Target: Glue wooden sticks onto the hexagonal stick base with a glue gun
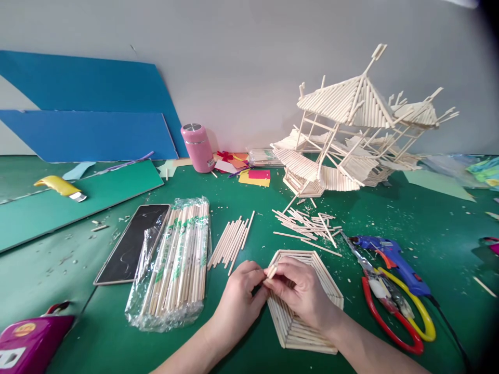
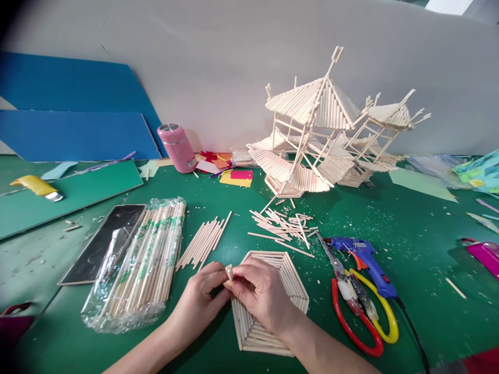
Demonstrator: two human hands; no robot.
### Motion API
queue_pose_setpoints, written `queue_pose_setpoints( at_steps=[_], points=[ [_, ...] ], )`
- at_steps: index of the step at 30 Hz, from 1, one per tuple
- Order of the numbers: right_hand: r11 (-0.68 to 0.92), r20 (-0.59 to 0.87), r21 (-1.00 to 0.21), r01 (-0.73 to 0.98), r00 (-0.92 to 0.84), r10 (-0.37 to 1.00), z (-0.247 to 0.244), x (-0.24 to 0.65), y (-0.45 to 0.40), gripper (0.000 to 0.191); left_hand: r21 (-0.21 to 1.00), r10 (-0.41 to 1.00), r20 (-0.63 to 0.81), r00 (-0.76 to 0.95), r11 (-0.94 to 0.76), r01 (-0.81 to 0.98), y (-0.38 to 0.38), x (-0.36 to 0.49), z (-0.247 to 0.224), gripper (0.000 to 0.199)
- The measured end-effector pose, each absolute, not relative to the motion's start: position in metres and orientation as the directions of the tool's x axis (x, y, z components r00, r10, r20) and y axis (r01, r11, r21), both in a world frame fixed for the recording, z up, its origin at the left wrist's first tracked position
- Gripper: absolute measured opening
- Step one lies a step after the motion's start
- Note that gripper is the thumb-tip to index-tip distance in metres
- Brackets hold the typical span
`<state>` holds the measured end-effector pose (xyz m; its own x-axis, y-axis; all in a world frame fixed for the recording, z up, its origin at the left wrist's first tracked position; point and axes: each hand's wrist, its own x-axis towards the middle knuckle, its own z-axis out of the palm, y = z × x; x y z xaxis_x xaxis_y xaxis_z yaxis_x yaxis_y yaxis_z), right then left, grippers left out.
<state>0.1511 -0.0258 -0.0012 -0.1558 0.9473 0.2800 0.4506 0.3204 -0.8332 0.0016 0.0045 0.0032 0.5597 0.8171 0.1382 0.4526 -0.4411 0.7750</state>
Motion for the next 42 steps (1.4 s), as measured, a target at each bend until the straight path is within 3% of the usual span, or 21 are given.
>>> queue_pose_setpoints(
  at_steps=[14,24,42],
  points=[
    [0.346,0.300,-0.823,0.451,-0.172,0.938,-0.002,0.150,-0.024,0.009,0.757,0.812,0.161,0.561,-0.467,0.458,0.004,0.001,-0.004,0.018],
    [0.414,0.384,-0.778,0.472,-0.164,0.909,-0.007,0.150,-0.023,0.008,0.723,0.781,0.261,0.567,-0.548,0.421,0.003,-0.001,-0.011,0.015],
    [0.458,0.440,-0.750,0.477,-0.156,0.884,-0.012,0.149,-0.022,0.009,0.721,0.785,0.220,0.580,-0.531,0.445,0.002,-0.002,-0.017,0.018]
  ],
)
